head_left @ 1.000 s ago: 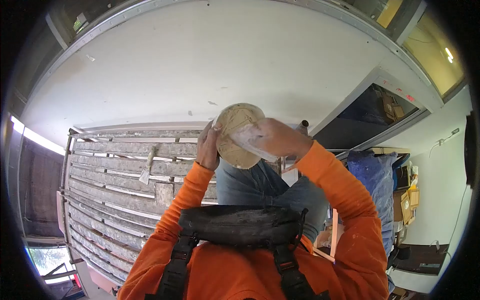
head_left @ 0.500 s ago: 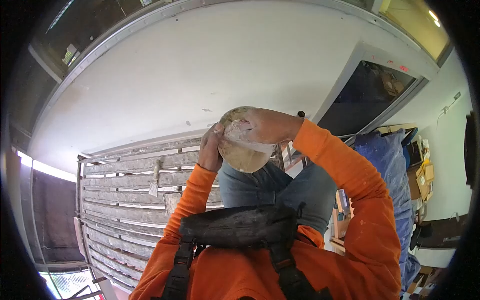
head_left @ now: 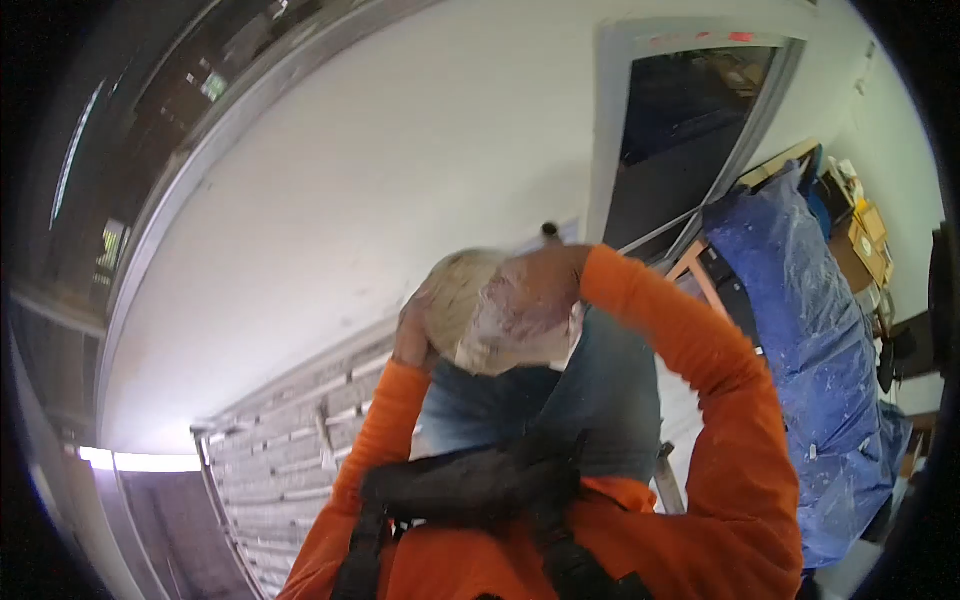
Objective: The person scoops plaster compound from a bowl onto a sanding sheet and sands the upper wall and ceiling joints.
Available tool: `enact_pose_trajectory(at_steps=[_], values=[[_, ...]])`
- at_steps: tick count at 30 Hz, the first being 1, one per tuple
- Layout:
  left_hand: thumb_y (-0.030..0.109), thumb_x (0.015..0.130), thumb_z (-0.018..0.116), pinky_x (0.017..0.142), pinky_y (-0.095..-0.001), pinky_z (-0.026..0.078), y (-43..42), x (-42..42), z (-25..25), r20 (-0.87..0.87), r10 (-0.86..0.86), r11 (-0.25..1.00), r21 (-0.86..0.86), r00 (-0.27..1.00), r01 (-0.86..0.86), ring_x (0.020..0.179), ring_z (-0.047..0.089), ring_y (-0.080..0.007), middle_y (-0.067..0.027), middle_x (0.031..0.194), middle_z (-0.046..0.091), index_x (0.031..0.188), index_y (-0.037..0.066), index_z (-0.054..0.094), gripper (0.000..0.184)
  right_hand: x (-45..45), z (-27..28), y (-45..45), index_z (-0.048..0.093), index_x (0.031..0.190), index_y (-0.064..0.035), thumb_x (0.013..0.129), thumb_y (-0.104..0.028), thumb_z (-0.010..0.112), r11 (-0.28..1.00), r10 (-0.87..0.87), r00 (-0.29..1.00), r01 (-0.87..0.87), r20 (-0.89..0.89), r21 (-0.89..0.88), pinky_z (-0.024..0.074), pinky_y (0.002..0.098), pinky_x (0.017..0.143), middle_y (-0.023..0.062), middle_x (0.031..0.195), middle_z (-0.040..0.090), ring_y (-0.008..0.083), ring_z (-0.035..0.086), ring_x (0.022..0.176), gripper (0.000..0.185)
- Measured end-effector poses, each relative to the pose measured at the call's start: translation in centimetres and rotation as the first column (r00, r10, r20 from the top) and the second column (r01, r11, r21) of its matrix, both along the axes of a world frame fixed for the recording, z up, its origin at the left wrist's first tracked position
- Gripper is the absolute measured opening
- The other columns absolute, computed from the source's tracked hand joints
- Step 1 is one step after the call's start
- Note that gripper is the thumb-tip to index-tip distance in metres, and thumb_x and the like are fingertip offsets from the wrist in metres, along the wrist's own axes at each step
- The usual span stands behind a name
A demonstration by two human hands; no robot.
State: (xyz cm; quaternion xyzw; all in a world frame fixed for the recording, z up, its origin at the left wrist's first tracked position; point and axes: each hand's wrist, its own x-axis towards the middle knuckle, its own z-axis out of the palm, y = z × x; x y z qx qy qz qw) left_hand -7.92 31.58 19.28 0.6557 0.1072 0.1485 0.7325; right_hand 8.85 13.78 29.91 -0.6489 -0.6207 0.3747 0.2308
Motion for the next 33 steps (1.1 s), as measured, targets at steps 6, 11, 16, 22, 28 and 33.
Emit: enact_pose_trajectory(at_steps=[6,11,16,22,28,33], values=[[0.021,0.091,0.055,0.088,-0.0354,0.053,2.2,2.5,-1.2,0.072,0.309,0.950,-0.065,0.948,-0.305,0.100,0.063,-0.0230,-0.0122,0.114,0.063,0.119,-0.004,0.056,0.038,12.0,-5.7,-7.8,0.063,0.100,-0.0023,0.089,-0.016,0.056,0.880,-0.181,0.979,0.120,0.090,0.459,0.0514,0.0357,0.078,0.0123,0.099,0.065,0.0221,0.064,0.086,0.020],[0.035,0.094,0.040,0.093,-0.0411,0.050,6.7,-0.7,-6.1,-0.063,0.355,0.907,-0.220,0.933,-0.360,0.107,0.059,-0.0271,-0.0127,0.120,0.059,0.124,-0.001,0.053,0.049,18.6,-8.9,-10.8,0.064,0.098,-0.0022,0.090,-0.022,0.058,0.101,-0.062,0.073,0.993,-0.995,0.066,0.0504,0.0282,0.071,0.0053,0.088,0.065,0.0158,0.064,0.085,0.022],[0.041,0.094,0.033,0.096,-0.0436,0.048,5.7,-0.9,-8.3,-0.140,0.470,0.759,-0.441,0.872,-0.480,0.113,0.056,-0.0269,-0.0130,0.125,0.056,0.126,0.000,0.051,0.055,28.8,-4.5,-9.9,0.059,0.119,-0.0025,0.094,-0.019,0.049,-0.462,-0.808,0.201,0.368,-0.554,0.807,0.0498,0.0316,0.078,0.0116,0.101,0.067,0.0215,0.063,0.088,0.032],[0.045,0.093,0.033,0.098,-0.0448,0.046,7.9,-1.2,-11.0,-0.185,0.450,0.826,-0.284,0.873,-0.487,0.115,0.055,-0.0278,-0.0131,0.127,0.055,0.128,0.001,0.050,0.058,37.4,-0.5,-6.2,0.040,0.137,-0.0034,0.091,-0.039,0.058,-0.240,-0.965,-0.109,-0.002,-0.238,0.971,0.0312,0.0380,0.104,0.0133,0.132,0.050,0.0254,0.045,0.122,0.062],[0.048,0.092,0.034,0.099,-0.0459,0.045,8.9,-2.2,-11.9,-0.200,0.426,0.874,-0.162,0.882,-0.459,0.116,0.054,-0.0287,-0.0131,0.128,0.054,0.129,0.002,0.049,0.061,36.2,-0.5,-6.1,0.059,0.114,-0.0013,0.093,-0.018,0.050,-0.345,-0.937,0.046,0.027,-0.346,0.938,0.0464,0.0357,0.086,0.0146,0.110,0.062,0.0245,0.060,0.097,0.028],[0.054,0.090,0.035,0.101,-0.0472,0.043,7.5,0.9,-10.8,-0.169,0.372,0.902,-0.166,0.913,-0.399,0.117,0.052,-0.0299,-0.0131,0.129,0.053,0.131,0.004,0.047,0.065,24.2,-5.5,-7.9,0.054,0.102,-0.0023,0.093,-0.015,0.048,-0.243,-0.310,0.303,0.891,-0.901,0.384,0.0514,0.0340,0.072,0.0103,0.097,0.060,0.0213,0.061,0.084,0.017]])
